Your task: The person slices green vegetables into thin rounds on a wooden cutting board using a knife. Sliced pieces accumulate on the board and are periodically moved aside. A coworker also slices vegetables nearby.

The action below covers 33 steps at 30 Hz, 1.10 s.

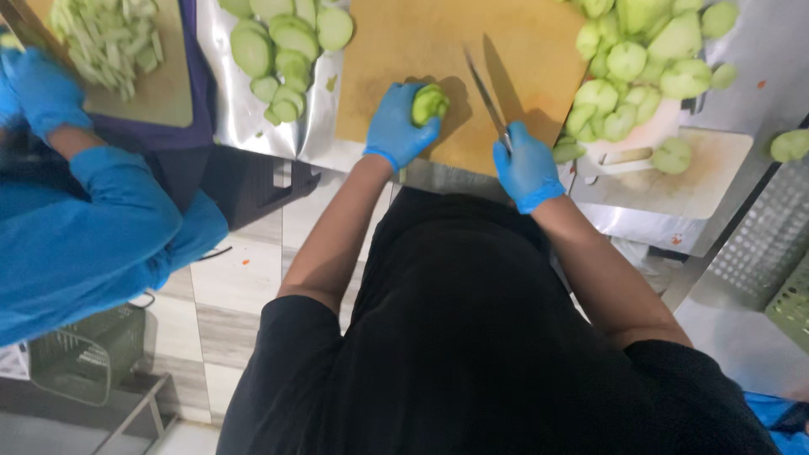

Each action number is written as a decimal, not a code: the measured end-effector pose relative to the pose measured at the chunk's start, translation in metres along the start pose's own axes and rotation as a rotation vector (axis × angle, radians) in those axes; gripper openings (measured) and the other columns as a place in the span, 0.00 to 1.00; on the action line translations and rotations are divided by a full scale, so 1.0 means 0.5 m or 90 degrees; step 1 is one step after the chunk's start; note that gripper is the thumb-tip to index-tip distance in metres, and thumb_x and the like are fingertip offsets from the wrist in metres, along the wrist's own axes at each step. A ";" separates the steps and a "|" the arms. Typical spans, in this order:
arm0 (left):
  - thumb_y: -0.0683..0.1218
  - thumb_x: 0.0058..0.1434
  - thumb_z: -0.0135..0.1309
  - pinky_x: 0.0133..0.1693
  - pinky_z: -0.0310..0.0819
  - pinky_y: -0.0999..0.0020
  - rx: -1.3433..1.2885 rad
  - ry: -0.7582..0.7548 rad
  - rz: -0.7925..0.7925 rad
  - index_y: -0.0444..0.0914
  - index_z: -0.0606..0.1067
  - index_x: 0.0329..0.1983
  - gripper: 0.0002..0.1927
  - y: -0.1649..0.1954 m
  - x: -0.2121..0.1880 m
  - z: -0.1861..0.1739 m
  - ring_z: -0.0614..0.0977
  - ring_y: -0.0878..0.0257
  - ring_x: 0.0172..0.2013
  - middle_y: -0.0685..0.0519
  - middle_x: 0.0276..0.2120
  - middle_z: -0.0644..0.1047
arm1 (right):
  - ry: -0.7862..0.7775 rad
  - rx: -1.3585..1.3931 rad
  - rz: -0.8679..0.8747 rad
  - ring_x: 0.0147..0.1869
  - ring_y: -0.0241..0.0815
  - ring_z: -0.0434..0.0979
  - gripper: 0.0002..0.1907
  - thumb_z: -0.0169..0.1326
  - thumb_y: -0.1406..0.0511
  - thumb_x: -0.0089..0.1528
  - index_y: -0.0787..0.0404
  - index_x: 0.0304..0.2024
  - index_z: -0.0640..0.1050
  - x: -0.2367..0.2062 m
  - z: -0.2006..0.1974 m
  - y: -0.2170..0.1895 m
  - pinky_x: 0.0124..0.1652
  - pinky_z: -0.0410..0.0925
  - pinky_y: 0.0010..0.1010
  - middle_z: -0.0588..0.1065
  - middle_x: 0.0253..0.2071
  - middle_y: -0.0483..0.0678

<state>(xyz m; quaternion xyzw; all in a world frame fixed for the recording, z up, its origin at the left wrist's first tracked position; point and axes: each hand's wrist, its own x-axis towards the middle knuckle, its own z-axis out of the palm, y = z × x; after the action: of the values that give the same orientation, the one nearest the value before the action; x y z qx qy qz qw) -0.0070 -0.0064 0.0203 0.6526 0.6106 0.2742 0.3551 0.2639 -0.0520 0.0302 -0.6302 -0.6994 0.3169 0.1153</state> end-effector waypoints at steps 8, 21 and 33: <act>0.55 0.59 0.61 0.54 0.71 0.50 0.094 0.091 0.021 0.36 0.67 0.62 0.33 0.005 -0.056 0.069 0.74 0.41 0.53 0.39 0.52 0.72 | 0.001 -0.071 -0.075 0.36 0.66 0.79 0.11 0.52 0.62 0.68 0.64 0.45 0.71 -0.010 0.026 -0.143 0.35 0.70 0.56 0.78 0.35 0.62; 0.54 0.54 0.65 0.52 0.70 0.49 0.117 0.116 0.022 0.31 0.65 0.61 0.38 -0.029 -0.065 0.113 0.73 0.40 0.52 0.37 0.52 0.70 | -0.071 -0.100 0.010 0.35 0.71 0.79 0.17 0.49 0.58 0.70 0.69 0.47 0.69 -0.003 0.078 -0.105 0.36 0.70 0.59 0.77 0.31 0.67; 0.51 0.60 0.59 0.56 0.68 0.50 0.044 0.148 0.029 0.32 0.67 0.61 0.30 -0.032 -0.072 0.099 0.73 0.40 0.52 0.37 0.52 0.71 | -0.015 -0.022 0.012 0.41 0.71 0.78 0.15 0.53 0.58 0.67 0.65 0.44 0.74 0.065 0.037 0.042 0.40 0.70 0.57 0.77 0.37 0.67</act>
<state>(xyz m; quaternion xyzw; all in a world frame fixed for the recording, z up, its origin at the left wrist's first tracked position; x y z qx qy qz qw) 0.0188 -0.0485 -0.0191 0.6421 0.6418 0.3343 0.2530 0.2646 -0.0263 -0.0041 -0.6346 -0.7002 0.3134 0.0933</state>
